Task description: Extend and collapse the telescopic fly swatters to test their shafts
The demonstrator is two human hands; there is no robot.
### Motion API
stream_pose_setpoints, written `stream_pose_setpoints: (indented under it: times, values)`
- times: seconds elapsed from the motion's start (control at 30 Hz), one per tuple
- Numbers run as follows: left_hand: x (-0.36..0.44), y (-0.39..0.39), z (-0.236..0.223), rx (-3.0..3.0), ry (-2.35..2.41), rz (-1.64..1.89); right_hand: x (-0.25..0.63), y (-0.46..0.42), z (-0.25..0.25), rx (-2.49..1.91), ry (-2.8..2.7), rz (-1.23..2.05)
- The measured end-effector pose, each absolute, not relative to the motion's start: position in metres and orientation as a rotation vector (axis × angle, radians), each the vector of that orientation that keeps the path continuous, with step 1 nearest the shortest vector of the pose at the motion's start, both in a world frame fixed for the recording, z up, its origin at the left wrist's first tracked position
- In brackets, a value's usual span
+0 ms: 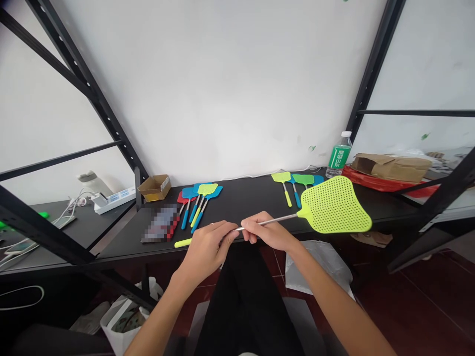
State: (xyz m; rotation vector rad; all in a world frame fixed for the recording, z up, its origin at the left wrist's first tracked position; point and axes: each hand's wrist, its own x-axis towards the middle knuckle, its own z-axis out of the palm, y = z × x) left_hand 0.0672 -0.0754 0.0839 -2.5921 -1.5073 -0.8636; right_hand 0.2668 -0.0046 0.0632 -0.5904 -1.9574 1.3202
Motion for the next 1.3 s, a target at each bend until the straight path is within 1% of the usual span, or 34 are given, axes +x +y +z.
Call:
stream_pose_setpoints:
  times: [0.13, 0.23, 0.6, 1.07, 1.3]
  values:
    - [0.069, -0.071, 0.075, -2.52, -1.437, -0.864, 0.255, -0.002, 0.053, -0.599, -1.868, 1.39]
    - [0.072, -0.07, 0.072, -2.526, -1.418, -0.839, 0.25, -0.004, 0.049, -0.642, -1.877, 1.364]
    - [0.068, -0.07, 0.073, -2.58, -1.337, -0.705, 0.26, -0.009, 0.061, -0.658, -2.023, 1.301]
    - [0.063, -0.07, 0.078, -2.589, -1.427, -0.764, 0.262, -0.012, 0.066, -0.57, -2.079, 1.293]
    - [0.064, -0.07, 0.084, -2.584, -1.469, -0.792, 0.262, -0.008, 0.062, -0.595, -1.979, 1.328]
